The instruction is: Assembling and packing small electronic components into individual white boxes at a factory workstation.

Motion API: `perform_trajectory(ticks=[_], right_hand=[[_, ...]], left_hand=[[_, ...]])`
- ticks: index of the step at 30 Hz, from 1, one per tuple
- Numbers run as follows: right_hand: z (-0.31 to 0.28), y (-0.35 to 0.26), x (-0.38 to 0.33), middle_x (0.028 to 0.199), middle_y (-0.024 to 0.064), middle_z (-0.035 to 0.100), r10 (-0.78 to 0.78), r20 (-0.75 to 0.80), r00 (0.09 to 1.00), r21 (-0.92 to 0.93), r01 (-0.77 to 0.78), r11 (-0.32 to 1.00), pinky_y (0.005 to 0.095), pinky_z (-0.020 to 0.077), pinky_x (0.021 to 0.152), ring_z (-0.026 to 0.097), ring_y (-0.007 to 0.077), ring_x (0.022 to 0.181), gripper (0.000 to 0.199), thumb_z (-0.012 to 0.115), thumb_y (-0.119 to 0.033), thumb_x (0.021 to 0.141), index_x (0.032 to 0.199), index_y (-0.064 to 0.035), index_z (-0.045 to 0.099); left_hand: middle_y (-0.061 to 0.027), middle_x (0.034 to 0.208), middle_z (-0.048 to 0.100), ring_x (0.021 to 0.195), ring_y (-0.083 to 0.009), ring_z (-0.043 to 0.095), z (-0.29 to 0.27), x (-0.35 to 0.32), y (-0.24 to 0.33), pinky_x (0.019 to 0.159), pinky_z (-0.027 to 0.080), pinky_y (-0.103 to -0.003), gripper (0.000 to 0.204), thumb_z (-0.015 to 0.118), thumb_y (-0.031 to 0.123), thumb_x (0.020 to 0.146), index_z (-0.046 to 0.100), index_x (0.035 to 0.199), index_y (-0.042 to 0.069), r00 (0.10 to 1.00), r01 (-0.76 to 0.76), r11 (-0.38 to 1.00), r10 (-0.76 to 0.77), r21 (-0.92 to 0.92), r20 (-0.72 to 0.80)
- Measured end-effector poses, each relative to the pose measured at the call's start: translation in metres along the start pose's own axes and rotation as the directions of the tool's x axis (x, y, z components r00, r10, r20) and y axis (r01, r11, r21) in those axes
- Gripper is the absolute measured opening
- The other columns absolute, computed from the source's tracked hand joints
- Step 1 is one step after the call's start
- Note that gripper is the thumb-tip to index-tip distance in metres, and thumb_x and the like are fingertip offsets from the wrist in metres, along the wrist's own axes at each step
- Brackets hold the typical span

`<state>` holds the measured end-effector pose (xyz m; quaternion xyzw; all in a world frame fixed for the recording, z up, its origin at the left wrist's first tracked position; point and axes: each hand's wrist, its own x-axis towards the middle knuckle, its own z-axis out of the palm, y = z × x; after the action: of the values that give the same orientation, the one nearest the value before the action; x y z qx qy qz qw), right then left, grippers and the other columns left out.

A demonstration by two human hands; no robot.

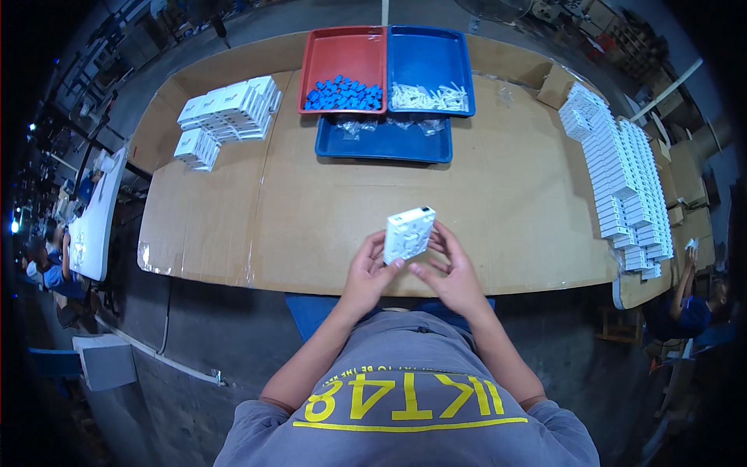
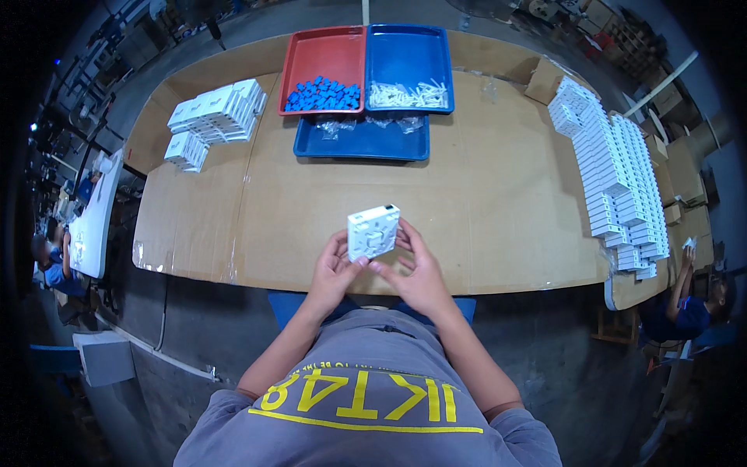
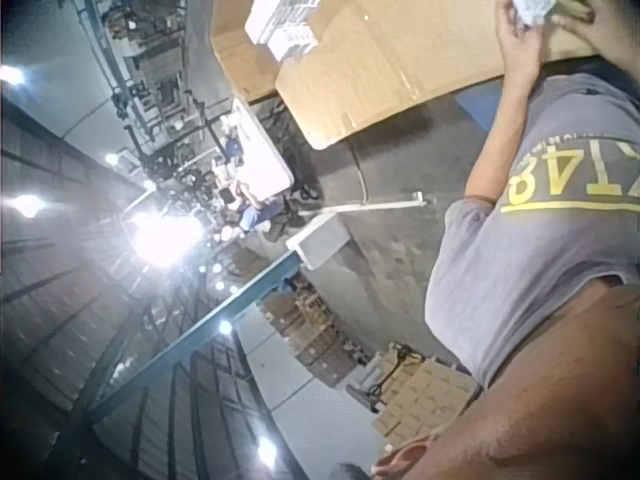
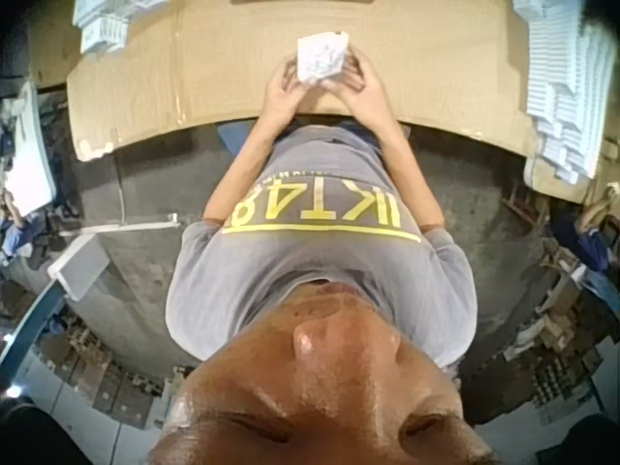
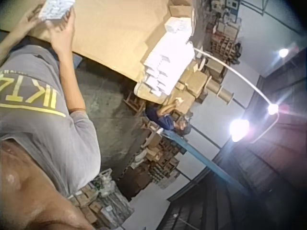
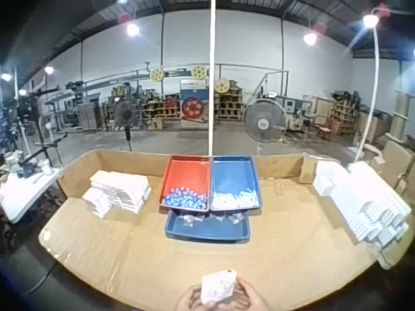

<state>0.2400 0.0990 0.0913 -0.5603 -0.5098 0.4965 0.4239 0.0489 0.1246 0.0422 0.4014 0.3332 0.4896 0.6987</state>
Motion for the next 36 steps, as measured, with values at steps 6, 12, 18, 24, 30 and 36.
perform_trajectory(ticks=[6, 12, 18, 24, 30, 36], right_hand=[[-0.026, 0.030, 0.008, 0.152, 0.0201, 0.048, -0.074, -0.137, 0.988, 0.119, 0.090, 0.989, 0.0495, 0.0478, 0.112, 0.047, 0.0319, 0.143, 0.103, 0.090, -0.018, 0.084, 0.164, -0.0040, 0.026], [-0.110, 0.057, 0.032, 0.141, 0.0154, 0.051, 0.081, -0.161, 0.984, 0.483, 0.007, 0.876, 0.0446, 0.0551, 0.102, 0.059, 0.0273, 0.128, 0.094, 0.078, -0.011, 0.091, 0.166, -0.0155, 0.021], [-0.261, 0.090, 0.022, 0.140, 0.0149, 0.050, 0.052, -0.677, 0.734, 0.452, 0.359, 0.816, 0.0400, 0.0592, 0.095, 0.062, 0.0242, 0.118, 0.084, 0.070, -0.003, 0.093, 0.164, -0.0207, 0.027], [-0.432, 0.121, 0.036, 0.138, 0.0177, 0.053, -0.268, -0.944, 0.193, -0.211, 0.275, 0.938, 0.0417, 0.0513, 0.106, 0.056, 0.0280, 0.126, 0.094, 0.087, -0.009, 0.081, 0.158, -0.0017, 0.033], [-0.552, 0.147, 0.059, 0.143, 0.0234, 0.055, -0.266, -0.959, 0.096, -0.276, -0.107, 0.955, 0.0425, 0.0434, 0.113, 0.055, 0.0324, 0.132, 0.106, 0.096, -0.032, 0.069, 0.151, 0.0066, 0.039], [-0.599, 0.167, 0.089, 0.142, 0.0220, 0.048, -0.245, -0.967, 0.068, -0.254, -0.173, 0.952, 0.0430, 0.0461, 0.109, 0.056, 0.0317, 0.128, 0.104, 0.096, -0.035, 0.069, 0.150, 0.0033, 0.041]], left_hand=[[-0.0136, 0.142, 0.055, 0.136, -0.0221, 0.057, 0.031, -0.006, 0.001, 0.114, 0.048, -0.036, 0.059, 0.073, -0.001, 0.095, 0.046, 0.147, 0.001, 0.979, -0.061, 0.968, 0.012, 0.242, 0.201], [-0.0009, 0.072, 0.062, 0.071, -0.0089, 0.057, -0.010, -0.006, -0.027, 0.070, 0.049, -0.027, 0.042, 0.058, 0.026, 0.110, 0.063, 0.076, 0.002, 0.989, 0.111, 0.803, -0.148, 0.586, 0.016], [0.0016, 0.066, 0.051, 0.063, -0.0069, 0.046, 0.013, 0.005, -0.031, 0.060, 0.041, -0.027, 0.048, 0.057, 0.031, 0.111, 0.055, 0.071, 0.004, 0.961, 0.216, 0.791, -0.277, 0.572, 0.020], [0.0034, 0.066, 0.046, 0.066, -0.0053, 0.041, 0.025, 0.030, -0.039, 0.060, 0.038, -0.026, 0.042, 0.064, 0.026, 0.107, 0.053, 0.074, 0.002, 0.952, 0.161, 0.713, -0.295, 0.683, 0.083], [-0.0019, 0.068, 0.057, 0.068, -0.0090, 0.050, 0.052, 0.046, -0.037, 0.065, 0.044, -0.028, 0.032, 0.069, 0.021, 0.103, 0.063, 0.080, 0.000, 0.944, 0.016, 0.659, -0.258, 0.752, 0.207], [-0.0036, 0.069, 0.060, 0.067, -0.0104, 0.052, 0.047, 0.048, -0.039, 0.064, 0.045, -0.029, 0.030, 0.070, 0.021, 0.103, 0.065, 0.082, 0.000, 0.945, 0.023, 0.615, -0.270, 0.788, 0.183]])
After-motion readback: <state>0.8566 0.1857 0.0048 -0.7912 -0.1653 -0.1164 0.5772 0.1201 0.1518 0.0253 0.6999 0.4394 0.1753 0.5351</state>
